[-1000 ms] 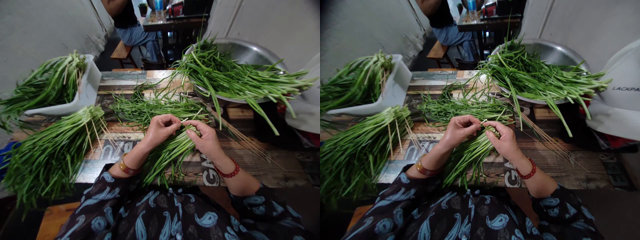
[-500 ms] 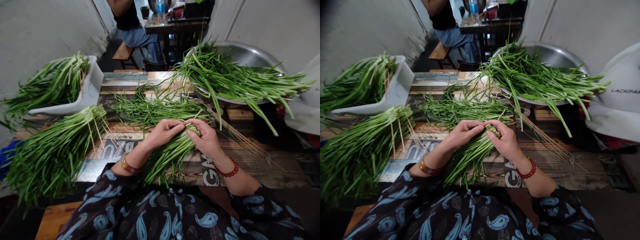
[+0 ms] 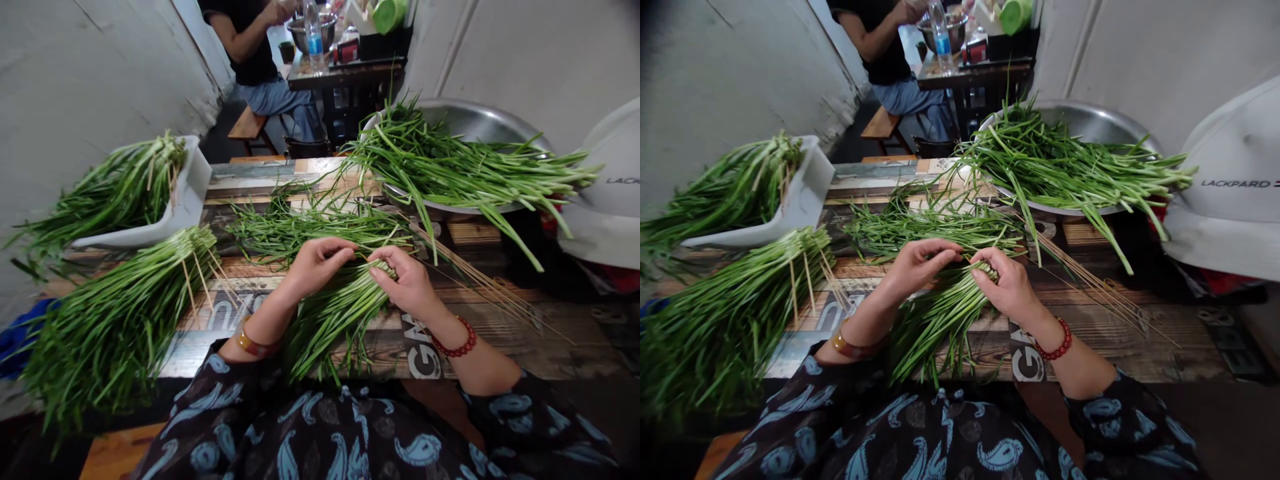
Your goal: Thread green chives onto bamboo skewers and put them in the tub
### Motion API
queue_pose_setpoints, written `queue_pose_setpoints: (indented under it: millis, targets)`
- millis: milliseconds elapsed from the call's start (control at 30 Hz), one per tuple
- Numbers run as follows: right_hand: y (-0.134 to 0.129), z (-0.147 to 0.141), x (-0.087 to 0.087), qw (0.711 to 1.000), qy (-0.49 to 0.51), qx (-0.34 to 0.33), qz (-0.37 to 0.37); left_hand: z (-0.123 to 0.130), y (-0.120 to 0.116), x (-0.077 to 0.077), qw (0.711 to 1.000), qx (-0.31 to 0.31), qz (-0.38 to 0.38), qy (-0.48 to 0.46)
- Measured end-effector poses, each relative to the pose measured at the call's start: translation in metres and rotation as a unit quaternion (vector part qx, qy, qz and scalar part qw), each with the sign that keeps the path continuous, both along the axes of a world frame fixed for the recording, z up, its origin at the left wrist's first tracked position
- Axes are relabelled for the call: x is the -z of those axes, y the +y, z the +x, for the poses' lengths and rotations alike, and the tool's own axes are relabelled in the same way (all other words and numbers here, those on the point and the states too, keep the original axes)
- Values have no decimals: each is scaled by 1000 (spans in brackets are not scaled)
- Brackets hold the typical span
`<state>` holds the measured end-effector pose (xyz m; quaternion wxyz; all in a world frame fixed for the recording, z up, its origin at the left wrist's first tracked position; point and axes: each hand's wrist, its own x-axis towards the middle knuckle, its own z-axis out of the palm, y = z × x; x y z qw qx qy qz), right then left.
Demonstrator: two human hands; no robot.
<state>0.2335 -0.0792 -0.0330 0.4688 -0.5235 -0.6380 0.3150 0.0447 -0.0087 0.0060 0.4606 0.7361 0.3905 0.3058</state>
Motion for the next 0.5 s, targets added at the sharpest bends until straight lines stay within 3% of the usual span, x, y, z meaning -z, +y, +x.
queue_pose_setpoints:
  millis: [67, 133, 233, 367, 500]
  targets:
    - [-1, 1, 0, 1000, -2, -9, 3, -6, 10, -2, 996, -55, 72, 12]
    - [-2, 0, 0, 1000, -2, -14, 11, -6, 21, -2, 985, -69, 152, 42]
    - [-3, -1, 1, 1000, -2, -7, 24, 4, 33, 3, 963, -13, 238, 123]
    - [-2, -2, 1, 999, -7, 2, 37, 20, 43, 11, 914, 80, 317, 240]
    - [0, -2, 0, 999, -7, 4, 41, 22, 47, 14, 906, 79, 330, 252]
